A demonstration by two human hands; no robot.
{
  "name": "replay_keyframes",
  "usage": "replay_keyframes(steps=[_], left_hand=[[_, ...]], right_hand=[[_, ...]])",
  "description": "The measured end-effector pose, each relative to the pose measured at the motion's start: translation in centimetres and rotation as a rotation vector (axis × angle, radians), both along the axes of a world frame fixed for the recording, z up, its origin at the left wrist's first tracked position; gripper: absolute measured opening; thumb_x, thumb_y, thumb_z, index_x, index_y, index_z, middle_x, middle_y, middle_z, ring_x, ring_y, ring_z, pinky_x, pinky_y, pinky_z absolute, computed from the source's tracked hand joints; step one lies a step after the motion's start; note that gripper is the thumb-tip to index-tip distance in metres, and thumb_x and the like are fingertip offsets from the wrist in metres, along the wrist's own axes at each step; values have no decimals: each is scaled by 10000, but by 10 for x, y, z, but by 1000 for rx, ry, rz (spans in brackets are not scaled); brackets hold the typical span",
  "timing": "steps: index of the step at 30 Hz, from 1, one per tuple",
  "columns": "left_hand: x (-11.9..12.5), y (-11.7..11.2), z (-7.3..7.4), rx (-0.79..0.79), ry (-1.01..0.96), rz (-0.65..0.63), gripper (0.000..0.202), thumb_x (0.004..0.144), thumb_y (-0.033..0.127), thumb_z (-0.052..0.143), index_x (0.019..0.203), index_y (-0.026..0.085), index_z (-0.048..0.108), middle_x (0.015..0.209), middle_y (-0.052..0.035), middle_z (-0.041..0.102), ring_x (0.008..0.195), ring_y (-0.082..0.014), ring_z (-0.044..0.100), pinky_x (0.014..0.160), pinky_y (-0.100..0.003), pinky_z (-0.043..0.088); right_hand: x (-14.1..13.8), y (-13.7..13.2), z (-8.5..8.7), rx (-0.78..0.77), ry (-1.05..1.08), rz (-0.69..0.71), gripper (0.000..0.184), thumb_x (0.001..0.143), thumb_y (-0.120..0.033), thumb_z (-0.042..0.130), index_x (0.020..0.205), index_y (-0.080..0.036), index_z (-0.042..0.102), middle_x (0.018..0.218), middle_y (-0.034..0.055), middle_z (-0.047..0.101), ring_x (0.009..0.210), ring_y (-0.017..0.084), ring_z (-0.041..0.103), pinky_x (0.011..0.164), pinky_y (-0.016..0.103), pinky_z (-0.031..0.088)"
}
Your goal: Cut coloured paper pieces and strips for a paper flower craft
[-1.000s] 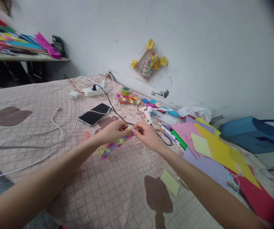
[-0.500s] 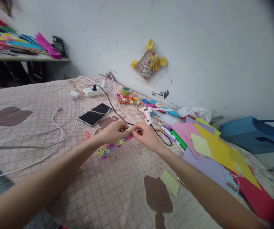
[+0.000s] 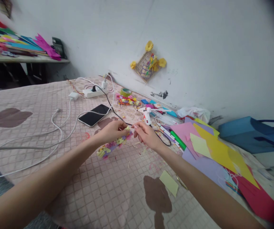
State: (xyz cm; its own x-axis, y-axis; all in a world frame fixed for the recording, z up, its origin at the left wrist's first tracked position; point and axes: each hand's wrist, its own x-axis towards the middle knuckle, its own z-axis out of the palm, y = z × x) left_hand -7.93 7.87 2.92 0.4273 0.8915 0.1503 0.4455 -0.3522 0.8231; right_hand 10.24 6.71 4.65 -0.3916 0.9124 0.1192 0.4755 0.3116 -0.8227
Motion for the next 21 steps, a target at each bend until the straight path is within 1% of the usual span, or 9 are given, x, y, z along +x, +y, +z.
replay_keyframes(steps=[3,6,9,12,14,16,19,21], left_hand=[[-1,2,-2,2,-66,8,245,749,369,528,806,136,576,746,-35,609,661,-125,539,569,-238,413],[-2,3,-3,-64,-158,20,291,727,395,570,869,141,566,771,-41,612,667,-129,555,552,-234,420],[-1,3,-1,-154,-261,41,327,690,398,620,889,146,553,798,-44,615,675,-129,567,567,-242,435],[1,1,6,-168,-348,57,318,681,372,639,887,152,540,800,-40,616,677,-129,576,592,-258,449],[3,0,13,-125,-377,61,316,691,360,636,910,156,535,797,-36,613,683,-129,576,600,-263,455],[4,-2,21,-35,-373,70,319,703,348,632,940,156,538,820,-41,611,704,-127,572,623,-266,462],[4,-5,35,124,-318,98,322,729,344,610,981,156,544,874,-54,609,729,-126,560,644,-267,465],[4,-8,45,200,-279,117,324,748,354,589,1002,159,543,905,-59,607,750,-129,556,647,-264,465]], right_hand=[[-1,-3,2,-28,35,-18,264,885,-409,369,918,-185,504,649,-28,548,406,47,416,373,160,311],[-1,-9,8,-78,80,-37,310,878,-455,368,1005,-200,489,693,-17,555,428,57,481,363,159,353],[0,-17,16,-138,128,-44,389,867,-496,372,1115,-206,453,767,14,573,502,90,570,416,195,436],[4,-26,22,-159,147,-46,432,866,-507,377,1165,-201,437,845,53,591,614,129,629,510,239,484],[9,-32,24,-142,152,-44,430,861,-505,395,1170,-211,452,904,69,599,708,150,645,587,265,498],[13,-36,26,-124,189,-49,419,855,-505,414,1160,-225,471,957,74,600,789,164,641,670,296,504],[19,-43,29,-103,298,-78,389,862,-494,411,1129,-224,498,1018,82,597,874,171,623,779,340,488],[22,-47,30,-65,381,-113,363,870,-477,413,1098,-216,520,1048,87,596,908,176,613,813,352,475]])
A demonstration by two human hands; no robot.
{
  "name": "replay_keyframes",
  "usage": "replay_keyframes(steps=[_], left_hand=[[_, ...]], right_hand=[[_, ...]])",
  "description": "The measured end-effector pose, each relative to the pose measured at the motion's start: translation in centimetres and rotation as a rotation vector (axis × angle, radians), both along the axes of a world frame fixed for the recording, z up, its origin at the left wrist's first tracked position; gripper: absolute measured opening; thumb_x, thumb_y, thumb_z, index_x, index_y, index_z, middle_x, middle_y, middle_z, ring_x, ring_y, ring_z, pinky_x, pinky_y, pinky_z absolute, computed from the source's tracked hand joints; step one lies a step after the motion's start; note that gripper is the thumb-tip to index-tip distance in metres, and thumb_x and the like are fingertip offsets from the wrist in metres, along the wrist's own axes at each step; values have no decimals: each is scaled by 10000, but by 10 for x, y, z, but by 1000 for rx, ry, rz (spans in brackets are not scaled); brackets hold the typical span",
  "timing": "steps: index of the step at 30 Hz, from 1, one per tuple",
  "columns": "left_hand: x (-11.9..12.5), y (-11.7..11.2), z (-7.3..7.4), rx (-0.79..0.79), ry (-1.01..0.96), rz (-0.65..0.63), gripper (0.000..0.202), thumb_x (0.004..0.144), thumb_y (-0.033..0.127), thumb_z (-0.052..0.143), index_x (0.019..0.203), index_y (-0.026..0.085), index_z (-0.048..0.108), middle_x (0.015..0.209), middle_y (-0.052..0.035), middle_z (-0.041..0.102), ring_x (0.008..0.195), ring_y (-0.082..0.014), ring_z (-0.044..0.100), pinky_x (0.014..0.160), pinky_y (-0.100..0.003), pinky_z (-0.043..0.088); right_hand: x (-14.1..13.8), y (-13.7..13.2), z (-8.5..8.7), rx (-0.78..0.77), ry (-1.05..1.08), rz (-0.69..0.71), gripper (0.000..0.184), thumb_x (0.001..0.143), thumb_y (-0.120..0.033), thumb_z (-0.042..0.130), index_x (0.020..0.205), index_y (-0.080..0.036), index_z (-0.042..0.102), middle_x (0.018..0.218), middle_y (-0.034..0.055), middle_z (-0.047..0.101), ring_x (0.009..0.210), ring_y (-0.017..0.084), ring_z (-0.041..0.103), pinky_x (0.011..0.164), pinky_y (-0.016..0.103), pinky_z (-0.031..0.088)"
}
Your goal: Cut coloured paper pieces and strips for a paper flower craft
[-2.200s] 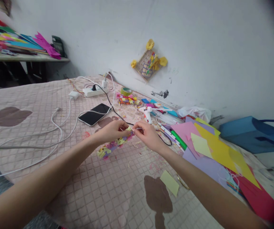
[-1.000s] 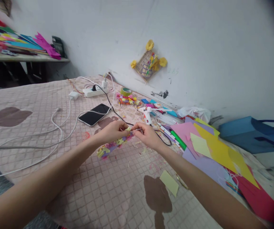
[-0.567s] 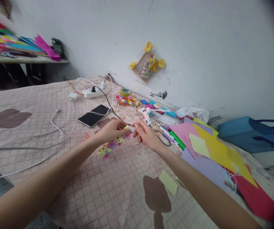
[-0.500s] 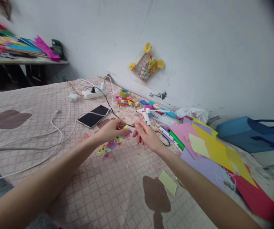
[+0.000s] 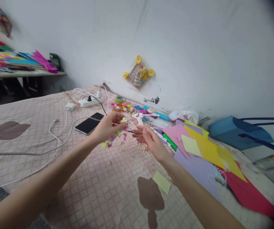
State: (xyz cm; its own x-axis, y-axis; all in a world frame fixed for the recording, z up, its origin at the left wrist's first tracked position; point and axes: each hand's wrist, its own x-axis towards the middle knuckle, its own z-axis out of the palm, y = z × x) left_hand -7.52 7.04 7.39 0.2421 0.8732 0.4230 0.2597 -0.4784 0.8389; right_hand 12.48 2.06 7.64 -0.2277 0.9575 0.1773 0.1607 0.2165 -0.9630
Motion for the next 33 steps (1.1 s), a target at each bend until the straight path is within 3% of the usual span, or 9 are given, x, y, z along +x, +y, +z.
replay_keyframes(steps=[6,13,24,30,33], left_hand=[[2,-6,26,134,25,43,321,757,348,580,1011,156,540,943,-68,605,781,-131,553,690,-265,469],[5,-10,51,221,56,119,293,758,297,577,1013,156,544,930,-64,617,778,-130,567,666,-244,472],[7,-13,63,224,83,196,348,721,357,613,994,152,546,911,-66,623,792,-152,580,657,-260,478],[-3,-22,81,276,51,210,386,695,356,638,1016,162,548,942,-64,627,792,-147,580,680,-260,482],[-5,-8,73,265,89,225,395,678,368,642,1005,163,555,910,-59,629,766,-147,580,681,-267,480]], right_hand=[[18,-13,-4,65,249,-134,279,849,-433,482,967,-202,584,1011,76,609,837,172,614,734,330,491],[47,-34,-13,45,519,-213,153,804,-351,568,785,-205,608,888,12,600,600,87,553,552,248,453],[115,-42,-31,-118,972,-432,149,659,-230,689,713,-178,561,793,-26,613,512,40,479,419,160,410],[138,-41,-34,-95,1041,-480,169,634,-193,659,667,-176,495,703,-38,593,466,39,446,385,154,386],[136,-41,-39,-105,1024,-460,161,643,-201,657,673,-176,501,674,-47,572,459,37,439,378,152,378]])
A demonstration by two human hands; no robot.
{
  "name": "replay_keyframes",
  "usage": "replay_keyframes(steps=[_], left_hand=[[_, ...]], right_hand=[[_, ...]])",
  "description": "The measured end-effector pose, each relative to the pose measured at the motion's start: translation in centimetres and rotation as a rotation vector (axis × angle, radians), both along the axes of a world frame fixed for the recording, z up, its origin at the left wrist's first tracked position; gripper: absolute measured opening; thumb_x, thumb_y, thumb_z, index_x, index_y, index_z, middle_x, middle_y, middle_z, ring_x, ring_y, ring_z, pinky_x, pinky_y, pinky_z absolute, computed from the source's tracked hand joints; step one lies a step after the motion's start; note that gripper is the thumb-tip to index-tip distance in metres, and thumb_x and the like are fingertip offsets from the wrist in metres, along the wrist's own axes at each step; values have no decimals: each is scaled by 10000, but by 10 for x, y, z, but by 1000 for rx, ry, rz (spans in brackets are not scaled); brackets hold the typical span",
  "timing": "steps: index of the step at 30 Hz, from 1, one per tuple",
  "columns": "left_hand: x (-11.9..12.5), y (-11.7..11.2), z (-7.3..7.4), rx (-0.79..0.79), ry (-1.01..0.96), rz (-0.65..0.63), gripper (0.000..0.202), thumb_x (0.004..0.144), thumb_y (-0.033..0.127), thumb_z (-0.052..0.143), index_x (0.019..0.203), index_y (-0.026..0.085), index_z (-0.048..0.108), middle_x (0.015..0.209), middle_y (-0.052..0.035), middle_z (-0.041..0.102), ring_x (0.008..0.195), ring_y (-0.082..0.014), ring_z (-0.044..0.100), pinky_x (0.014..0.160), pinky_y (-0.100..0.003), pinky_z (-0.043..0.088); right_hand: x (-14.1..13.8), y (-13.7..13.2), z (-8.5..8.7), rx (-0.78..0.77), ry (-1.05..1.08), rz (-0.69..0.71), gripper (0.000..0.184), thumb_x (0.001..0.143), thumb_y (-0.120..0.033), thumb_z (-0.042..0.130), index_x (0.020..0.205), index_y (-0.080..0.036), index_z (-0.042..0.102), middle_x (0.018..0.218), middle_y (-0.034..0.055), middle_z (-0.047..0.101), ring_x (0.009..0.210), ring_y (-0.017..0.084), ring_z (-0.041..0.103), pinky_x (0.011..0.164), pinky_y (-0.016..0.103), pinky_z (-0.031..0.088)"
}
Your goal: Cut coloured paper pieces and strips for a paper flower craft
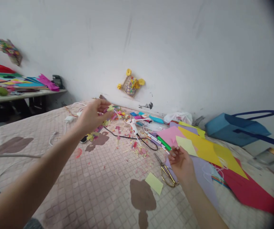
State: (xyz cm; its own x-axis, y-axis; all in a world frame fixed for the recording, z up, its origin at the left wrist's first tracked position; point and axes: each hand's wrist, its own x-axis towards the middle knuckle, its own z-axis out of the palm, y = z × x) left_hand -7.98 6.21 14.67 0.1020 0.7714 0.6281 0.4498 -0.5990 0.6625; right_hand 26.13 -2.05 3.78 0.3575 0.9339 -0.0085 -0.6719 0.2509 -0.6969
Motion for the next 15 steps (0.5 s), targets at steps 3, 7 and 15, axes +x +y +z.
replay_keyframes(steps=[3,7,15], left_hand=[[3,30,-26,-73,58,-4,412,664,389,633,994,156,553,888,-60,627,749,-151,581,684,-278,480],[12,78,-69,-182,170,75,385,648,397,612,934,146,554,841,-51,622,746,-163,583,682,-277,463],[25,133,-102,-284,273,147,282,599,339,616,807,156,561,779,-50,602,757,-199,559,675,-285,417]], right_hand=[[-3,1,-5,-17,-29,21,157,649,-215,657,671,-179,507,658,-49,560,449,41,430,366,162,371],[-6,1,-11,-38,-13,49,179,642,-229,670,666,-182,499,655,-47,558,444,43,423,361,166,365],[-18,-1,-24,-76,-78,102,171,668,-253,659,696,-188,504,651,-53,541,449,45,438,357,164,367]])
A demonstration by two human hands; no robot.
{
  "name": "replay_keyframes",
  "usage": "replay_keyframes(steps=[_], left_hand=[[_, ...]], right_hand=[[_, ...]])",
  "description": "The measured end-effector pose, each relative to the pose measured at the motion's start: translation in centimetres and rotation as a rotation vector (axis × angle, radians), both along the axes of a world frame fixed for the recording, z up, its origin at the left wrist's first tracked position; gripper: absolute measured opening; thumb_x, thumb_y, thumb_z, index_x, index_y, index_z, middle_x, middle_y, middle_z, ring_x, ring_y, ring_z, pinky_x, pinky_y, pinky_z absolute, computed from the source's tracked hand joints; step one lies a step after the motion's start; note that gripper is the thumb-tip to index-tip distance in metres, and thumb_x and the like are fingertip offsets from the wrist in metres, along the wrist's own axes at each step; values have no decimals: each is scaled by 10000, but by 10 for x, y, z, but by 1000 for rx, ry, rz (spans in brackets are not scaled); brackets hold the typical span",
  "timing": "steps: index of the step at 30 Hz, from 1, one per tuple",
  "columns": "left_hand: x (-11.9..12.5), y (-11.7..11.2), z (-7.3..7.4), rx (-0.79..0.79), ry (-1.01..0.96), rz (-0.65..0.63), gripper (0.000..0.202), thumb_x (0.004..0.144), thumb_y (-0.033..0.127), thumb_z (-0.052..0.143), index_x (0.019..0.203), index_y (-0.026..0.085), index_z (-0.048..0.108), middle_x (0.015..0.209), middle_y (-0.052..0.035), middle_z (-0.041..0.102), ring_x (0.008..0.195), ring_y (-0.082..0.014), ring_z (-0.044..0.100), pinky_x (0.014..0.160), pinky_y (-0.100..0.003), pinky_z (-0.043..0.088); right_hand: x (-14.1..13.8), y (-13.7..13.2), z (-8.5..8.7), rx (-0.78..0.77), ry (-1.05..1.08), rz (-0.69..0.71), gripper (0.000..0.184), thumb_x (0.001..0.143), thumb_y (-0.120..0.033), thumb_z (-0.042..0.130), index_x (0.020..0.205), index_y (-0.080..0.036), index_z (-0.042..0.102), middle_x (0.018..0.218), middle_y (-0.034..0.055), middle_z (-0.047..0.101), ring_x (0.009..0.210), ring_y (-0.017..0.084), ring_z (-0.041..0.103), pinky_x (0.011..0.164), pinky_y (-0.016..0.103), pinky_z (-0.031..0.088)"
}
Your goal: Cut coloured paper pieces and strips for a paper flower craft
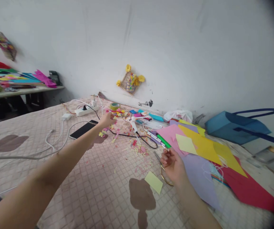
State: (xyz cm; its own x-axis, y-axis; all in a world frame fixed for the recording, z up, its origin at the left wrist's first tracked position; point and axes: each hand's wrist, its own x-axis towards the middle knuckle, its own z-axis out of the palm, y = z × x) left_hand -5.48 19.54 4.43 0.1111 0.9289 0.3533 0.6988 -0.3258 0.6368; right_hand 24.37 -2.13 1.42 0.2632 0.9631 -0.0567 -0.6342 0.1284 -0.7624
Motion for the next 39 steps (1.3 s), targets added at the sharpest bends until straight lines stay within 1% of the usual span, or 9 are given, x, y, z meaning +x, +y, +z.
replay_keyframes(steps=[9,16,18,21,24,26,31,35,39], left_hand=[[4,2,15,-31,88,47,278,594,311,635,811,152,565,764,-86,615,781,-262,588,664,-308,419],[17,-84,37,215,221,97,159,774,305,475,797,165,547,891,-131,590,956,-312,523,811,-402,368],[38,-116,35,246,280,-7,220,816,323,434,701,167,539,824,-111,594,868,-270,548,761,-366,389],[73,-158,23,74,226,-292,374,873,372,351,630,169,550,702,-79,595,719,-206,569,682,-312,411],[100,-185,10,-50,-14,-649,200,832,319,468,926,192,591,884,-56,629,712,-152,579,633,-247,429],[108,-194,3,-130,-101,-781,309,755,286,582,1047,193,544,926,-42,624,665,-126,571,575,-213,429],[108,-194,-10,-46,116,-619,125,801,162,474,865,138,579,694,-34,608,632,-137,560,576,-225,396],[98,-188,-14,-56,219,-573,223,872,221,379,772,144,563,623,-24,588,538,-113,532,520,-209,364],[87,-181,-13,-92,217,-514,309,891,247,346,683,148,553,585,-17,584,522,-102,532,531,-202,356]], right_hand=[[-11,-2,-8,-54,-104,18,205,670,-309,671,704,-196,503,635,-42,556,430,61,444,353,183,355],[-25,-11,-5,-6,-468,47,200,738,-347,629,670,-184,534,570,-39,515,463,70,432,410,185,325],[-30,-15,-3,8,-592,71,219,768,-367,596,667,-182,536,528,-41,489,453,77,419,422,196,320],[-36,-18,-1,28,-736,114,219,796,-387,558,705,-189,534,482,-54,449,432,84,391,435,211,315],[-39,-19,0,46,-830,126,199,803,-392,545,749,-202,526,509,-60,436,435,88,377,439,215,308],[-41,-20,1,86,-910,92,202,797,-387,552,729,-199,527,588,-40,463,493,95,410,460,215,322],[-47,-21,2,154,-1068,57,231,808,-365,539,674,-178,552,678,-11,464,578,100,442,501,214,343],[-45,-22,3,141,-1078,41,192,801,-357,543,812,-179,614,774,16,517,549,91,446,470,218,344],[-31,-18,7,5,-918,-79,240,779,-371,570,937,-190,582,550,-41,472,475,91,425,432,201,332]])
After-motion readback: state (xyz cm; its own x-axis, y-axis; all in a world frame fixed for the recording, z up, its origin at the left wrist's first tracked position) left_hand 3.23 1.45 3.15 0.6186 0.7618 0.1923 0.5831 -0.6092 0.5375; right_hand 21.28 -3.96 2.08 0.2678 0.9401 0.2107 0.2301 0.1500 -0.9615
